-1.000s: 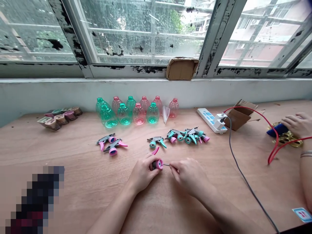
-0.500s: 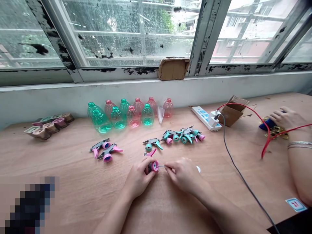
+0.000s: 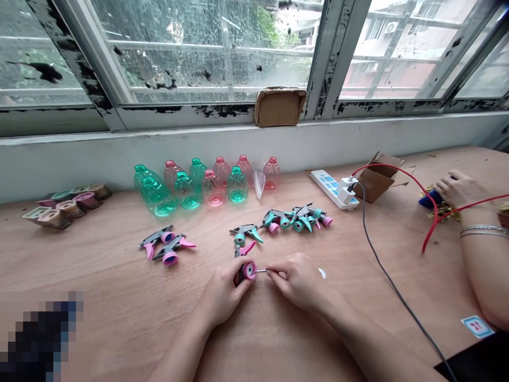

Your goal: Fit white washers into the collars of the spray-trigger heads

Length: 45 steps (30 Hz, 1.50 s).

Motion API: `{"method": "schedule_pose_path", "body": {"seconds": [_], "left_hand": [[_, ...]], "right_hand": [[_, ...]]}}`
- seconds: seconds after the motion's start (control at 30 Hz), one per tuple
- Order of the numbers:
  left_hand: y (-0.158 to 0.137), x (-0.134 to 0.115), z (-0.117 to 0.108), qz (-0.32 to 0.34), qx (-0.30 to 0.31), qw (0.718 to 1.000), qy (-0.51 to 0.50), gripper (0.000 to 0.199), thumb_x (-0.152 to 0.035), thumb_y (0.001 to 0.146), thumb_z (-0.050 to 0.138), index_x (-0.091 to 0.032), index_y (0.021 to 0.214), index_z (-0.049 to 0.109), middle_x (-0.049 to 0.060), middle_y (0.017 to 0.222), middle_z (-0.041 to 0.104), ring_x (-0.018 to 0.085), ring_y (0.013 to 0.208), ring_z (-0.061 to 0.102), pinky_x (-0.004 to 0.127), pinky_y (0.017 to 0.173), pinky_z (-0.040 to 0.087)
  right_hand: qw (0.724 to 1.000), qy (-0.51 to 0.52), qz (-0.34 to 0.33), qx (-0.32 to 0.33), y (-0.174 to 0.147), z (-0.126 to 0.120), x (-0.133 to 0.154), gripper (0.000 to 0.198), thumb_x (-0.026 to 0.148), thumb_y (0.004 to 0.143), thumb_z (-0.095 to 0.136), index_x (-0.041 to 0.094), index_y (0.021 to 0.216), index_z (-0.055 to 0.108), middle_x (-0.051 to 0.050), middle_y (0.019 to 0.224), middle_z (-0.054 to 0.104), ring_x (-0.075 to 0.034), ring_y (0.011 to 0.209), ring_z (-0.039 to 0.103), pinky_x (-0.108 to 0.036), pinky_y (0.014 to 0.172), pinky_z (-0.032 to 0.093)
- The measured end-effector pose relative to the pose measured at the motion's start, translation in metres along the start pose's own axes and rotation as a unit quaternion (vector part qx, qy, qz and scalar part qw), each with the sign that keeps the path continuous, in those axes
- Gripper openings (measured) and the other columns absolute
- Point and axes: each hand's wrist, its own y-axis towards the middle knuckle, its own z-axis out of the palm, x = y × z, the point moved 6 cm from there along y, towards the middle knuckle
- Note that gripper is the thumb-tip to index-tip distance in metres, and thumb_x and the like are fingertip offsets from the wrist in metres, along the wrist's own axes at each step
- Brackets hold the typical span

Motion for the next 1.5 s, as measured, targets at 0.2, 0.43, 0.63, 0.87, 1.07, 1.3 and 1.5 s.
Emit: {"method": "schedule_pose_path", "body": {"seconds": [0.2, 0.43, 0.63, 0.87, 1.07, 1.3, 1.5], "left_hand": [[-0.002, 0.001, -0.001, 0.007, -0.001, 1.000, -0.008, 0.023, -0.024, 0.088, 0.055, -0.025, 0.111, 0.062, 0.000, 0.092, 0.069, 0.015, 0.077, 0.059, 0.025, 0.072, 0.043], [-0.001, 0.004, -0.002, -0.001, -0.001, 1.000, -0.023, 0.023, -0.026, 0.089, 0.054, -0.024, 0.111, 0.059, -0.001, 0.086, 0.066, 0.015, 0.074, 0.057, 0.025, 0.071, 0.042], [0.000, 0.003, -0.002, -0.010, -0.007, 0.999, -0.030, 0.023, -0.028, 0.089, 0.054, -0.022, 0.111, 0.059, 0.000, 0.083, 0.066, 0.015, 0.071, 0.057, 0.025, 0.068, 0.042], [-0.001, 0.002, -0.003, -0.016, -0.027, 0.999, -0.035, 0.022, -0.028, 0.086, 0.057, -0.021, 0.106, 0.062, -0.001, 0.076, 0.064, 0.014, 0.065, 0.055, 0.024, 0.061, 0.042], [0.000, 0.003, -0.003, -0.022, -0.047, 0.998, -0.017, 0.018, -0.027, 0.083, 0.059, -0.021, 0.100, 0.064, -0.003, 0.069, 0.059, 0.012, 0.059, 0.049, 0.022, 0.056, 0.037], [0.001, 0.000, -0.003, -0.014, -0.042, 0.999, -0.003, 0.019, -0.022, 0.081, 0.060, -0.021, 0.098, 0.067, -0.003, 0.070, 0.060, 0.011, 0.059, 0.048, 0.022, 0.058, 0.038], [0.002, -0.005, -0.001, -0.001, -0.027, 1.000, -0.002, 0.017, -0.021, 0.083, 0.057, -0.021, 0.097, 0.066, -0.001, 0.076, 0.065, 0.013, 0.065, 0.053, 0.023, 0.065, 0.042]], "right_hand": [[0.998, 0.059, -0.010, 0.001, 0.001, 0.003, -0.003, 0.033, 0.024, 0.092, 0.049, 0.019, 0.062, 0.061, 0.001, 0.055, 0.059, -0.010, 0.053, 0.045, -0.024, 0.057, 0.026], [0.992, 0.122, -0.018, -0.020, 0.003, 0.001, -0.005, 0.031, 0.022, 0.092, 0.051, 0.018, 0.063, 0.061, 0.003, 0.053, 0.053, -0.009, 0.051, 0.038, -0.024, 0.055, 0.026], [0.993, 0.109, -0.010, -0.033, 0.002, -0.003, -0.006, 0.029, 0.024, 0.092, 0.051, 0.019, 0.070, 0.069, 0.001, 0.058, 0.062, -0.010, 0.052, 0.046, -0.024, 0.056, 0.028], [0.997, 0.030, 0.005, -0.077, 0.000, -0.007, -0.003, 0.026, 0.025, 0.093, 0.051, 0.022, 0.088, 0.076, -0.002, 0.073, 0.072, -0.013, 0.065, 0.059, -0.026, 0.062, 0.030], [0.995, -0.060, 0.008, -0.082, -0.001, -0.009, 0.002, 0.030, 0.028, 0.092, 0.053, 0.021, 0.068, 0.069, -0.001, 0.067, 0.067, -0.012, 0.061, 0.055, -0.028, 0.058, 0.022], [0.994, -0.093, 0.022, -0.050, -0.004, -0.010, 0.005, 0.030, 0.028, 0.091, 0.053, 0.021, 0.066, 0.068, 0.000, 0.067, 0.068, -0.012, 0.062, 0.057, -0.030, 0.056, 0.018], [0.991, -0.126, 0.047, 0.000, -0.005, -0.008, 0.008, 0.029, 0.030, 0.091, 0.053, 0.023, 0.069, 0.071, -0.002, 0.071, 0.072, -0.015, 0.065, 0.061, -0.032, 0.055, 0.017]]}}
